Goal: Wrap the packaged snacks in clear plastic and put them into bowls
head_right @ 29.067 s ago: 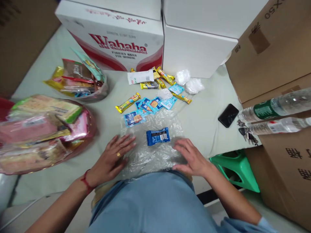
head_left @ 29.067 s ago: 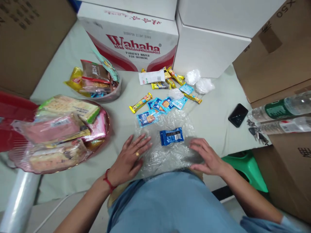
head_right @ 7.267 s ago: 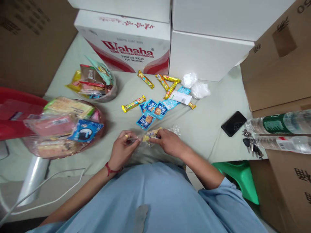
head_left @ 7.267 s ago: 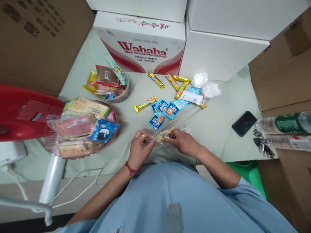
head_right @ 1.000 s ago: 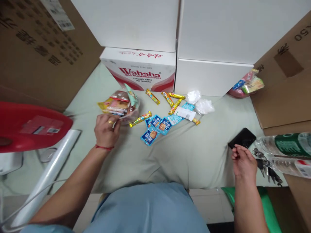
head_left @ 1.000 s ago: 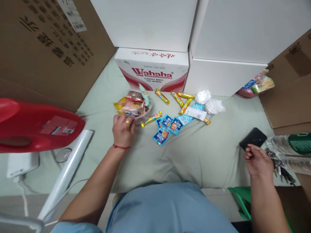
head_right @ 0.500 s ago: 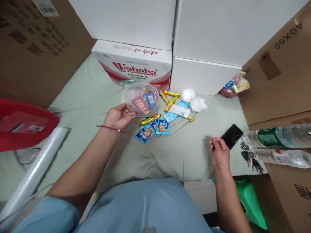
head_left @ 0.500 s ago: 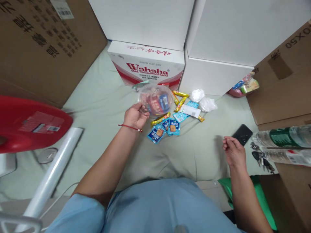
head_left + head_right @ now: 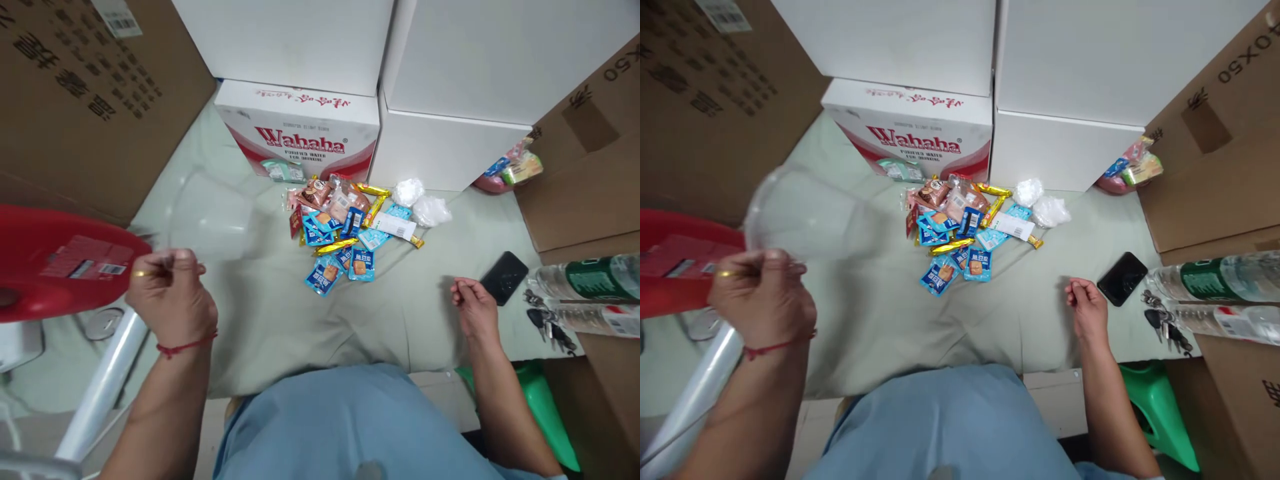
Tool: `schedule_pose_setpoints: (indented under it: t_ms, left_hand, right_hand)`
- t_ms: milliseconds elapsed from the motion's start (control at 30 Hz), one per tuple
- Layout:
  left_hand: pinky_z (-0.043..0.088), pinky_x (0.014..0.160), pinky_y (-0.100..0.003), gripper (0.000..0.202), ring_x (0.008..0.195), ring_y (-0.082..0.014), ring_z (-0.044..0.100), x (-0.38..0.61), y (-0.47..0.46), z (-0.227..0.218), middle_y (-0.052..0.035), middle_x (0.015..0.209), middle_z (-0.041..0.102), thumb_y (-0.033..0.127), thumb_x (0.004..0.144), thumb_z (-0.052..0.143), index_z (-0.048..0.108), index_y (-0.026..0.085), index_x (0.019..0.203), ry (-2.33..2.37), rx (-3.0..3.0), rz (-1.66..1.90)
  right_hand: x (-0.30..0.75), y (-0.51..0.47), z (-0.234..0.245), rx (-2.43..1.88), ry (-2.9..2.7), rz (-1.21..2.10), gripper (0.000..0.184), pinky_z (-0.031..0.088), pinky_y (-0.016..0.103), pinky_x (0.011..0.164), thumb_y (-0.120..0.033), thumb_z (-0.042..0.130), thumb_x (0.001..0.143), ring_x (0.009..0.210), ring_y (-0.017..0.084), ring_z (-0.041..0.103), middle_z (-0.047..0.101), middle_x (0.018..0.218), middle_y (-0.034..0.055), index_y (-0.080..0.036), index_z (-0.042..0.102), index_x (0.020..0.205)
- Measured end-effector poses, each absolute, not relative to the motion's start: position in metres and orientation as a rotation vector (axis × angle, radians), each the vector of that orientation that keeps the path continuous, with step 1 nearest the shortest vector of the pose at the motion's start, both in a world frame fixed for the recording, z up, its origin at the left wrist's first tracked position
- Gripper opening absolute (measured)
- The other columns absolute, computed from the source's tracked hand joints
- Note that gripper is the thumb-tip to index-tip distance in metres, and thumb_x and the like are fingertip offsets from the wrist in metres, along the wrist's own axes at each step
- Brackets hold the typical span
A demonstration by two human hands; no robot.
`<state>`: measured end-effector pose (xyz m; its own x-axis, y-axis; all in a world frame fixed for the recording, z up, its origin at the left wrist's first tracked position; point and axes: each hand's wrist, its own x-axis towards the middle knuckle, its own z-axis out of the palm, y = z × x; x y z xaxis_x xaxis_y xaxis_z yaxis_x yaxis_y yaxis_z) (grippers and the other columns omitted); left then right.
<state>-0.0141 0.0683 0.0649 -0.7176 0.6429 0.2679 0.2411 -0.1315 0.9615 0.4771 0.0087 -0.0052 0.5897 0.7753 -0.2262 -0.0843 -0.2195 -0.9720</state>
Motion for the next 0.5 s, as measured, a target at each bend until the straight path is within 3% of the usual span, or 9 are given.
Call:
schedule_pose_setpoints:
  t_ms: [100,200,267,333,400,500]
  left_hand:
    - [0.049,0.096,-0.060,0.017,0.096,-0.0305,0.064,-0.037,0.057,0.034,-0.0045,0.090,0.059,0.040,0.086,0.070,0.061,0.026,0.083,2.347,1.359,1.591]
    - [0.041,0.108,-0.070,0.011,0.117,-0.0395,0.061,-0.053,0.056,0.013,-0.0099,0.108,0.063,0.030,0.086,0.066,0.065,0.024,0.094,2.475,1.572,1.359]
    - [0.035,0.111,-0.074,0.033,0.134,-0.0469,0.051,-0.054,0.057,0.009,-0.0165,0.137,0.057,0.025,0.083,0.068,0.064,0.022,0.116,2.499,1.680,1.261]
    - [0.028,0.114,-0.077,0.060,0.148,-0.0530,0.033,-0.043,0.059,0.012,-0.0222,0.161,0.036,0.024,0.080,0.072,0.055,0.020,0.137,2.574,1.785,1.211]
    - [0.023,0.117,-0.076,0.068,0.152,-0.0526,0.025,-0.021,0.066,0.017,-0.0231,0.166,0.029,0.024,0.079,0.073,0.051,0.019,0.143,2.610,1.872,1.188]
    - [0.031,0.117,-0.062,0.047,0.142,-0.0407,0.043,0.013,0.099,0.018,-0.0195,0.147,0.053,0.028,0.087,0.068,0.059,0.019,0.132,2.386,1.858,1.241]
  right_hand:
    - [0.469,0.014,-0.007,-1.648,-0.662,0.879,0.035,0.041,0.023,0.052,-0.047,0.087,0.071,0.056,0.009,0.051,0.068,0.072,0.0004,-0.020,0.074,0.088]
    - [0.463,0.018,-0.002,-1.679,-0.761,0.840,0.034,0.043,0.024,0.054,-0.049,0.083,0.075,0.057,0.010,0.052,0.068,0.074,0.0003,-0.020,0.074,0.090]
    - [0.462,0.018,0.001,-1.708,-0.814,0.807,0.033,0.044,0.025,0.056,-0.049,0.081,0.078,0.058,0.010,0.052,0.068,0.075,0.0004,-0.020,0.073,0.091]
    - [0.462,0.017,0.001,-1.729,-0.837,0.785,0.031,0.044,0.025,0.056,-0.048,0.080,0.079,0.058,0.010,0.053,0.068,0.076,0.0005,-0.021,0.073,0.092]
    - [0.461,0.014,-0.002,-1.738,-0.822,0.774,0.030,0.042,0.025,0.056,-0.047,0.079,0.080,0.058,0.010,0.052,0.068,0.076,0.0003,-0.021,0.073,0.093]
    - [0.459,0.011,-0.007,-1.747,-0.769,0.758,0.029,0.040,0.025,0.055,-0.046,0.078,0.080,0.057,0.010,0.050,0.067,0.074,-0.0006,-0.020,0.073,0.093]
